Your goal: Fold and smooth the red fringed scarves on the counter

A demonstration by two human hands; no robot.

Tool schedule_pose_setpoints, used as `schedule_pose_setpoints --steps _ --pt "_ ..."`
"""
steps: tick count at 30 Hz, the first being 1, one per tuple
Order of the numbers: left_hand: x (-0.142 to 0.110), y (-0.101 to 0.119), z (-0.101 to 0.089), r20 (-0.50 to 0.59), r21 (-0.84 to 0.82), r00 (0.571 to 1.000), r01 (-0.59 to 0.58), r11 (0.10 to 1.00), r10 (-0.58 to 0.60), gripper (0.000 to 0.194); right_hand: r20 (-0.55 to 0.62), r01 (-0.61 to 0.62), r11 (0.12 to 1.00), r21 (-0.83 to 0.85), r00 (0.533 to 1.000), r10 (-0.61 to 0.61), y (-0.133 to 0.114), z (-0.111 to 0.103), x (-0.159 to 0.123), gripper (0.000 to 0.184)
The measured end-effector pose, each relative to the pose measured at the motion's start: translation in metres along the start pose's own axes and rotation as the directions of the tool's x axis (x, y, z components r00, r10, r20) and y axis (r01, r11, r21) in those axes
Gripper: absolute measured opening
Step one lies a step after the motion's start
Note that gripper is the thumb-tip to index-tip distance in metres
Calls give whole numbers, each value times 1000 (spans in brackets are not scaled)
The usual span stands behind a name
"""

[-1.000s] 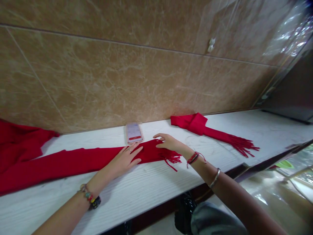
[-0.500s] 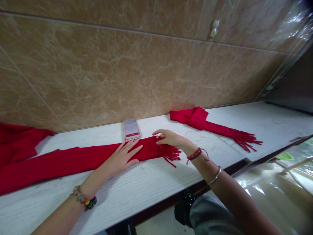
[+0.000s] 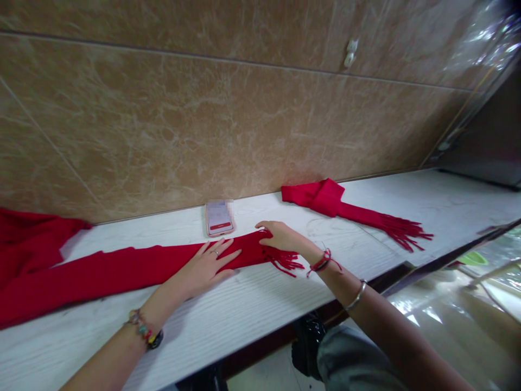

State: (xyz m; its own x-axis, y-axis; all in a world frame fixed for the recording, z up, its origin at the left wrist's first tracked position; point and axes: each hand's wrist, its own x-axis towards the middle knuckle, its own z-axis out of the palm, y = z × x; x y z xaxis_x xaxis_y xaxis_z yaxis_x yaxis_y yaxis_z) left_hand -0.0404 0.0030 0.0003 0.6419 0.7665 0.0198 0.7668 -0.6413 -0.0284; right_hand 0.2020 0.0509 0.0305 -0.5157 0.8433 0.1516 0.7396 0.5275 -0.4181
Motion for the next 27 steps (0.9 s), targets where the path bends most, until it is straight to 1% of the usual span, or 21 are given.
schedule_pose_setpoints --steps 2,3,5,6,8,11,13,15,18,20,21,23,25,27 --pt "0 3 -4 15 -4 1000 -2 1000 2 50 -28 111 993 -41 993 -112 -6 -6 -6 41" --pt "0 4 -5 24 -8 1000 0 1000 0 50 -18 180 982 -61 983 -181 -9 -9 -9 40" --pt "0 6 -8 36 -16 999 8 1000 -7 50 67 307 946 -101 951 -302 -14 -11 -15 33" --pt "0 6 -9 41 -20 999 10 1000 -10 50 124 351 928 -126 933 -337 -15 -10 -18 28" --pt "0 6 -9 45 -28 999 12 1000 -11 50 209 403 893 -198 908 -363 -14 -6 -23 19" --pt "0 4 -6 41 -42 999 4 999 -3 48 247 455 851 -263 884 -396 -5 1 -27 24" --pt "-1 3 -5 35 -50 999 -4 999 6 47 258 474 839 -268 874 -412 8 -1 -31 27" --pt "-1 2 -3 28 -54 1000 -12 998 13 46 269 444 848 -289 888 -373 24 -9 -36 28" --pt "-3 1 -3 8 -56 1000 -18 998 19 46 269 325 876 -357 934 -236 49 -32 -43 30" --pt "-3 1 -6 4 -63 1000 -13 998 13 45 228 240 894 -378 960 -161 57 -49 -45 32" --pt "-1 2 -8 4 -67 1000 -7 998 7 44 193 215 906 -366 969 -152 56 -56 -44 33" --pt "5 3 -14 -8 -68 1000 -5 998 4 42 106 231 927 -295 972 -209 44 -62 -40 31" --pt "15 5 -19 -51 -56 998 -28 998 26 40 29 327 920 -214 944 -329 24 -56 -32 25" --pt "27 7 -19 -98 -41 992 -81 996 77 39 9 424 888 -180 903 -429 5 -39 -22 20"
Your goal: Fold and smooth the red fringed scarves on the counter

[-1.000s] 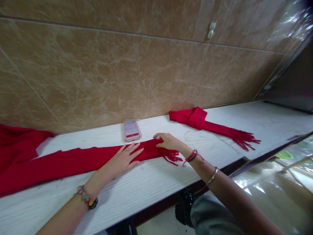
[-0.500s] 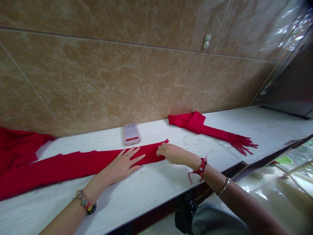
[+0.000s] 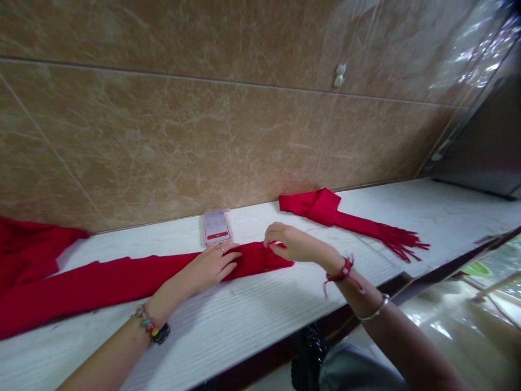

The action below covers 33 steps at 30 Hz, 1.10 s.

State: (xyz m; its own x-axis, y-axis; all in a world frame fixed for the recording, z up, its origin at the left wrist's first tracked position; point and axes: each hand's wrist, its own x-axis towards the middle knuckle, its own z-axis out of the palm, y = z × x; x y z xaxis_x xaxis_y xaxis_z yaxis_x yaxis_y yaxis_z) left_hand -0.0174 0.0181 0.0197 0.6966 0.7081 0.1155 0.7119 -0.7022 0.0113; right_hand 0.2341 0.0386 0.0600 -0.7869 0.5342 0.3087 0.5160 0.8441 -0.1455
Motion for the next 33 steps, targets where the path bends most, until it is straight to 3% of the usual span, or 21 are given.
schedule_pose_setpoints --steps 3,6,11,13,15,18,21,25,30,33 --pt "11 1 9 -17 -8 998 -54 999 54 41 74 41 998 -37 997 -38 -7 27 15 20" --pt "12 1 18 11 -19 999 -52 998 52 44 188 -14 992 -125 982 37 7 38 11 21" --pt "9 0 21 31 -41 999 -32 999 34 44 248 -262 907 -329 903 350 41 13 -15 23" --pt "9 -1 22 15 -47 999 -30 998 31 44 218 -324 885 -334 887 407 46 1 -19 24" --pt "10 -2 23 -10 -52 999 -32 998 32 43 147 -293 924 -246 931 335 40 -3 -15 23" --pt "10 -2 24 -38 -54 999 -31 998 29 42 36 -104 989 -102 993 108 20 10 4 24" --pt "10 2 22 -24 -42 1000 -7 999 6 42 90 -11 996 -91 996 19 4 32 21 25" --pt "7 6 16 23 -35 999 26 999 -25 43 181 -116 971 -208 971 154 13 42 16 26" --pt "4 5 17 11 -56 1000 27 998 -26 42 158 -341 876 -340 898 411 52 20 -16 25" --pt "4 2 20 -11 -65 1000 19 998 -20 42 111 -366 861 -354 897 427 57 9 -19 26"
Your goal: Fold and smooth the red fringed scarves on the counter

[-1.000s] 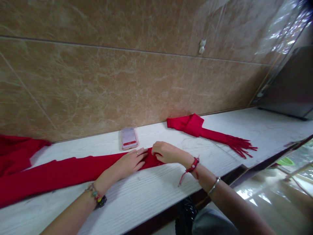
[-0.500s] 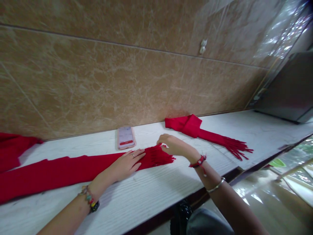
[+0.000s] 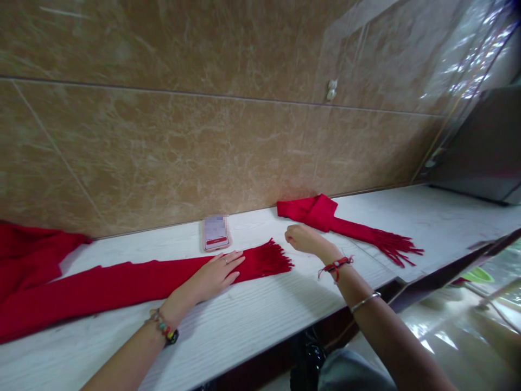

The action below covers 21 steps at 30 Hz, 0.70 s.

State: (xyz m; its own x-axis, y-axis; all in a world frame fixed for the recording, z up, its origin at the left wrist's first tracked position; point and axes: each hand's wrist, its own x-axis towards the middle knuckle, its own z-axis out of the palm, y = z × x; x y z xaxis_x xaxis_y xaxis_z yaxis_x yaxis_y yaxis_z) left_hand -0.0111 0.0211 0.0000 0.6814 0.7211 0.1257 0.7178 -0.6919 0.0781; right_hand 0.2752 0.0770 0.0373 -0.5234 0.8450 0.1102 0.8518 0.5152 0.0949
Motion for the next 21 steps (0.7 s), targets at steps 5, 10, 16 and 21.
schedule_pose_setpoints --steps 5,10,16,21 --pt "1 -1 2 -37 0 999 -8 1000 8 42 -198 330 916 228 937 -288 -50 -1 15 28" --pt "0 3 -2 20 31 1000 22 999 -22 43 -38 311 933 179 950 -309 -64 8 17 24" --pt "-1 4 -4 38 10 999 30 999 -31 44 71 5 1000 17 997 -6 -2 -2 -4 24" --pt "2 3 -1 6 -1 1000 21 1000 -21 41 -155 343 899 272 938 -311 -40 -14 -3 26"
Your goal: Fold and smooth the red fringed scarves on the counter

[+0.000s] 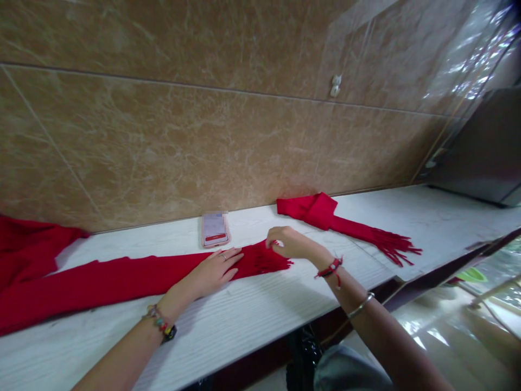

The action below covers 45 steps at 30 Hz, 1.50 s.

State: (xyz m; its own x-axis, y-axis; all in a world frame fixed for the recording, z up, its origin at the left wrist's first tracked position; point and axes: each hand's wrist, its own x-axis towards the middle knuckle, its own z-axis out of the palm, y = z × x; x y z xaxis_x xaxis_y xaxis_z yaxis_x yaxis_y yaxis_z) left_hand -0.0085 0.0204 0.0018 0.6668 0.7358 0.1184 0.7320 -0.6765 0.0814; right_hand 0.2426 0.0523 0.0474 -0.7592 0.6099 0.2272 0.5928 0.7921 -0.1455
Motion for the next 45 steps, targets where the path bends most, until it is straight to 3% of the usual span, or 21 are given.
schedule_pose_setpoints --steps 3,5,8,12,14,16,19,22,25,31,34,38,42,45 --pt "0 0 1 4 5 1000 7 1000 -7 42 45 218 974 62 974 -221 -29 19 10 23" --pt "0 0 1 17 5 1000 11 1000 -11 43 87 226 973 39 970 -229 -34 27 8 21" --pt "-1 0 0 27 1 1000 1 1000 -1 43 131 131 991 0 983 -130 -16 24 -9 21" --pt "0 2 -3 43 4 999 2 1000 -3 43 213 -59 986 -159 973 92 18 3 -35 21" --pt "0 3 -4 44 5 999 4 1000 -5 43 208 -104 974 -199 967 145 20 -6 -40 21" --pt "1 3 -3 43 10 999 5 1000 -5 43 149 -38 993 -115 987 55 10 -9 -36 20" --pt "1 2 -1 37 30 999 11 999 -12 42 34 198 980 21 979 -199 -21 3 -23 21" --pt "1 1 1 32 44 999 7 999 -9 43 57 315 947 -62 948 -312 -41 22 -12 17" --pt "1 2 0 35 43 999 3 999 -4 43 113 276 954 -119 958 -263 -33 28 -17 16" --pt "2 2 0 28 36 1000 -6 999 5 42 209 -33 961 -273 974 93 5 -1 -42 18" --pt "2 1 2 8 28 1000 -7 1000 7 42 92 -22 978 -209 995 42 3 -7 -36 18" --pt "2 -1 5 -13 26 1000 -4 1000 4 42 -79 105 992 -66 991 -110 -14 9 -12 18" --pt "1 -1 5 -20 37 1000 -22 999 22 42 20 140 989 -41 990 -139 -16 27 -1 14" --pt "1 0 4 -3 45 1000 -31 999 31 41 94 64 993 -95 994 -55 4 22 -16 15"
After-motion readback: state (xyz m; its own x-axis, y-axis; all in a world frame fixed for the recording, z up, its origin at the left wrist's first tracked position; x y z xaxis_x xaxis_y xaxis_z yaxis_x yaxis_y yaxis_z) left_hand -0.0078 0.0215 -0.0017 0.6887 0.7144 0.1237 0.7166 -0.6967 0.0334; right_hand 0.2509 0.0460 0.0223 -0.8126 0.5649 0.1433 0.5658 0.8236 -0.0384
